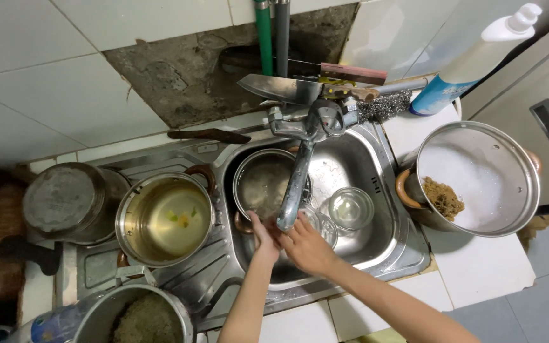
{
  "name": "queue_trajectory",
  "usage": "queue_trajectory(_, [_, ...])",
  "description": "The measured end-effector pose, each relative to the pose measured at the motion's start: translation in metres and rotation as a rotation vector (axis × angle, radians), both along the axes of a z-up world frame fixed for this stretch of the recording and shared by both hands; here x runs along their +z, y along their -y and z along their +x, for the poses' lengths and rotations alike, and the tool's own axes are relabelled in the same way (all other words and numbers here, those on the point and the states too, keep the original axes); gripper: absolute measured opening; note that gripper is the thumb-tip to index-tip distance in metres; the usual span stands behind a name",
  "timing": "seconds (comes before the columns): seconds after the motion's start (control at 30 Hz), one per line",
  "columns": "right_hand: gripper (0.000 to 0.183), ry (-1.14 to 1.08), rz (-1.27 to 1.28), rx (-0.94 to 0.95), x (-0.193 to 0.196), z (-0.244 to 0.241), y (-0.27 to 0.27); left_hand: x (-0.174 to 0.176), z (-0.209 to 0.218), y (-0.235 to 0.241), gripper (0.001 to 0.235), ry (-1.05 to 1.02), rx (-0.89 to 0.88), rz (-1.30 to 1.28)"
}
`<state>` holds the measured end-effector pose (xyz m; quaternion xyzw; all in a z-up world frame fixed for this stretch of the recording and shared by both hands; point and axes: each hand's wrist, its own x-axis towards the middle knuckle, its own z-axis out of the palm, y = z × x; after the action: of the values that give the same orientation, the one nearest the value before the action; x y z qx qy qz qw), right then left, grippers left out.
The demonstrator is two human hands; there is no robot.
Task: The person washes several glass cups in a kitchen sink using a brown scrubbing cloth and running water. They scrub the inside and outside of each cup, rinse them thoroughly, and place the clean cups on a metal dish rack mounted above the sink.
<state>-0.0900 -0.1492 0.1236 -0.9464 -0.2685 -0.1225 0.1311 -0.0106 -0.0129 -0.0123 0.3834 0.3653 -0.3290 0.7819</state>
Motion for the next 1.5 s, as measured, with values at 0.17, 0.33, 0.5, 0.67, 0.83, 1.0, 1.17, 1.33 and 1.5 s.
queue_trajectory(0.17, [0.033, -0.311, 0.109, -0.107, 0.022, 0.047, 0.008, 0.033, -0.004, -0.003, 0.095, 0.069, -0.048, -0.086])
queue_trajectory(0.33, [0.026, -0.558, 0.507, -0.303, -0.003, 0.057, 0.013, 0.019, 0.0, -0.013, 0.056, 0.129, -0.125, -0.155])
queue_trajectory(0.5, [0.05, -0.04, 0.782, -0.559, -0.038, 0.023, -0.025, 0.079, 0.007, -0.003, 0.046, -0.158, 0.18, -0.119])
queue_trajectory(0.67, [0.062, 0.077, 0.687, -0.487, -0.03, 0.002, -0.044, -0.005, 0.014, 0.0, 0.047, -0.089, 0.309, -0.073])
queue_trajectory(0.83, [0.043, -0.479, 1.047, -0.833, -0.047, 0.053, 0.0, -0.006, -0.006, -0.003, 0.052, 0.146, 0.126, 0.056])
queue_trajectory(1.0, [0.067, -0.511, 0.18, -0.376, 0.034, 0.057, -0.009, -0.045, -0.003, 0.012, 0.094, 0.195, 0.064, -0.109])
queue_trajectory(1.17, [0.039, -0.161, 0.026, -0.071, -0.001, 0.028, 0.006, 0.015, 0.008, 0.01, 0.086, -0.035, 0.189, -0.184])
queue_trajectory(1.33, [0.045, 0.17, 0.168, 0.062, 0.004, 0.01, 0.021, 0.033, 0.011, -0.002, 0.063, -0.146, 0.092, -0.259])
queue_trajectory(1.5, [0.061, -0.098, 0.7, -0.351, -0.032, 0.008, 0.015, -0.06, 0.019, -0.019, 0.051, -0.049, -0.075, -0.297])
